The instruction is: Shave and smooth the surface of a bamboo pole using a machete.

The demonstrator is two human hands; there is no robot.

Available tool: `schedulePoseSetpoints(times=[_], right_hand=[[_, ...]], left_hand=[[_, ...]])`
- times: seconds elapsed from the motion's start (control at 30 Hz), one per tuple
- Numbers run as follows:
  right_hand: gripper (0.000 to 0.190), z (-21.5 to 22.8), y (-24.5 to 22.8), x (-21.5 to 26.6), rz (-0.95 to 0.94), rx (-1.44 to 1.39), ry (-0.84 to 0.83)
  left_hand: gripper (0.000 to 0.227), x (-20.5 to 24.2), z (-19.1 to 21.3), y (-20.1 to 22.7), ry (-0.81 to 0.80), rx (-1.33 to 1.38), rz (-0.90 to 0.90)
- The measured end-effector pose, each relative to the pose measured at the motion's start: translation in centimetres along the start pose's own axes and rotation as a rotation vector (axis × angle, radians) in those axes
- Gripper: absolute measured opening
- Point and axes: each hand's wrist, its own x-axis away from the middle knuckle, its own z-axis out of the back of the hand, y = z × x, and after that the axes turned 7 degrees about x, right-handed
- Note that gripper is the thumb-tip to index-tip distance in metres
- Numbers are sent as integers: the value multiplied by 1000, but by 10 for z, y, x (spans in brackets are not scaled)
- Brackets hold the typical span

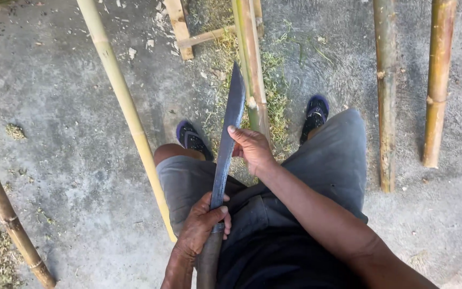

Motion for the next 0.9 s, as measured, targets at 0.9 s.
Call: schedulePoseSetpoints(times=[0.9], right_hand=[[34, -10, -83, 38, -150, 414, 8]], left_hand=[[22, -14, 9, 5, -148, 109, -173]])
